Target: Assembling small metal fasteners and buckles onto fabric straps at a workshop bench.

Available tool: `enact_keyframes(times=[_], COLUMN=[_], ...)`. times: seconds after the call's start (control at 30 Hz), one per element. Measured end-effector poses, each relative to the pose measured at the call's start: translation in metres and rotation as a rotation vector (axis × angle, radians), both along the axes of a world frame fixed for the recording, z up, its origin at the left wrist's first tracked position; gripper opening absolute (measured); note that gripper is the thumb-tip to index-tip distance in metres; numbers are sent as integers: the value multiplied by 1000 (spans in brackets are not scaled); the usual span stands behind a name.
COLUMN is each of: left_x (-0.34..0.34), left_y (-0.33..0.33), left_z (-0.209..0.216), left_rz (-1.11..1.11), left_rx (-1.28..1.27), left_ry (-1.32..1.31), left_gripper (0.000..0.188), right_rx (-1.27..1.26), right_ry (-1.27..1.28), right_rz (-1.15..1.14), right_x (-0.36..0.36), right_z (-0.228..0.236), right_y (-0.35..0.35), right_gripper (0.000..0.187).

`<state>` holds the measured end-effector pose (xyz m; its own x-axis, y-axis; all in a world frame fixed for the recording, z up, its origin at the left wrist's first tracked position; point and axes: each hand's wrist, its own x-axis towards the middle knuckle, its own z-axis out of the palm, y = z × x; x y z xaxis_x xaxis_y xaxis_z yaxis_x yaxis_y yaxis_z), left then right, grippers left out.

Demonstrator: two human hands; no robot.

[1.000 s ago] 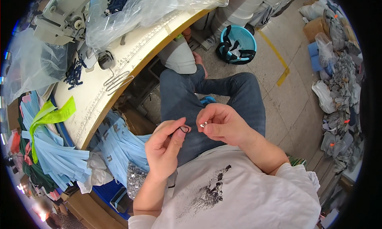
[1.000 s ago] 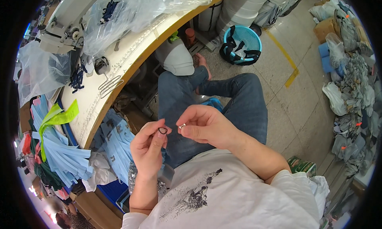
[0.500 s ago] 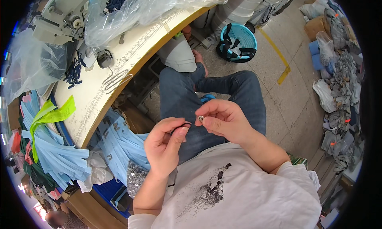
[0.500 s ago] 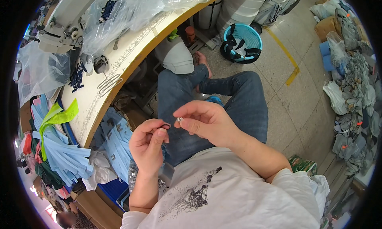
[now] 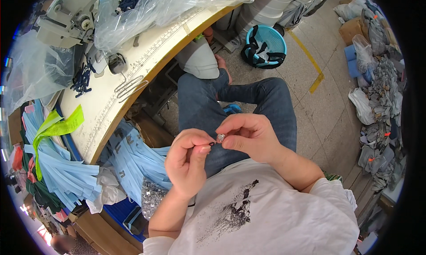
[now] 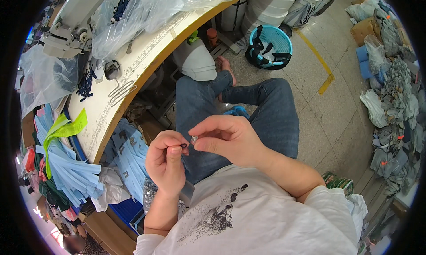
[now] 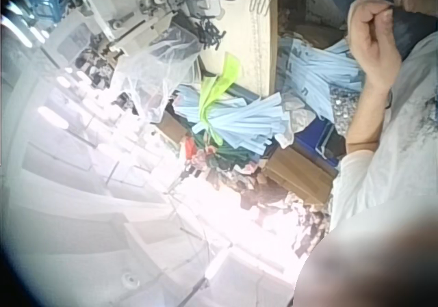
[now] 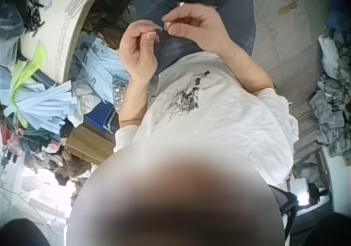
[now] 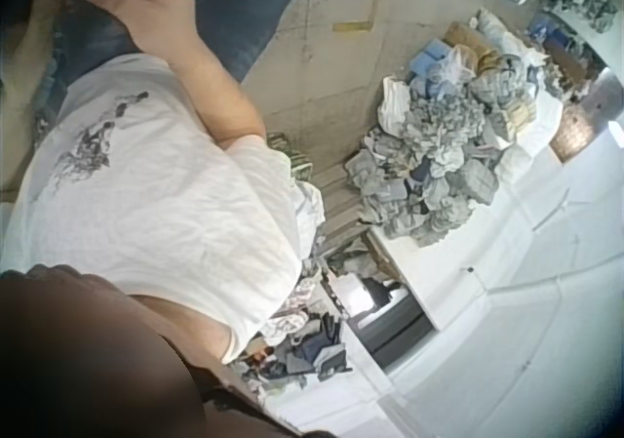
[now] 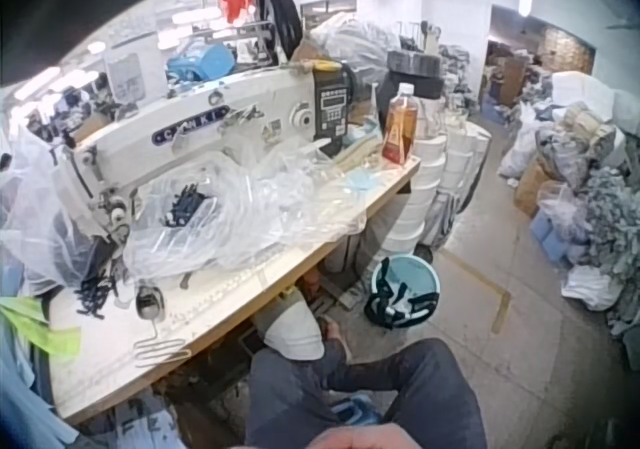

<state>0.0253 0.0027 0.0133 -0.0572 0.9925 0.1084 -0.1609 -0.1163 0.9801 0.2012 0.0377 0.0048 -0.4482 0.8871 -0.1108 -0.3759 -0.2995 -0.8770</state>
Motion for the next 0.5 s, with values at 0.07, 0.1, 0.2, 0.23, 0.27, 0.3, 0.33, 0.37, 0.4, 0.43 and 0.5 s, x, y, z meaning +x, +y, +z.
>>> enact_keyframes(times=[0.07,0.1,0.2,0.23,0.27,0.3,0.33,0.37,0.4,0.43,0.5], left_x=[3,4,7,8,8,9,9,10,10,10,9], left_y=[0,0,1,1,2,3,3,3,3,3,4], left_z=[-2,-3,-2,-3,-3,-3,-4,-4,-4,-4,-3], left_rz=[8,16,38,37,53,69,70,78,86,85,98], left_rx=[23,47,63,62,98,134,133,130,128,128,149], left_ry=[-8,-17,0,-1,73,147,147,156,166,165,223], left_gripper=[7,7,8,8,8,9,9,9,9,9,8], right_rx=[18,17,7,29,50,49,62,76,75,86,98], right_ry=[-6,-5,56,46,36,36,20,3,4,-4,-12], right_rz=[10,9,-1,-11,-21,-22,-24,-27,-26,-26,-25], right_x=[-2,-4,-8,-8,-8,-8,-8,-9,-9,-9,-10], right_z=[3,4,5,4,3,3,4,4,4,4,4], right_y=[0,0,-1,-2,-2,-3,-3,-4,-4,-4,-4], right_gripper=[22,22,21,21,21,21,21,21,21,21,22])
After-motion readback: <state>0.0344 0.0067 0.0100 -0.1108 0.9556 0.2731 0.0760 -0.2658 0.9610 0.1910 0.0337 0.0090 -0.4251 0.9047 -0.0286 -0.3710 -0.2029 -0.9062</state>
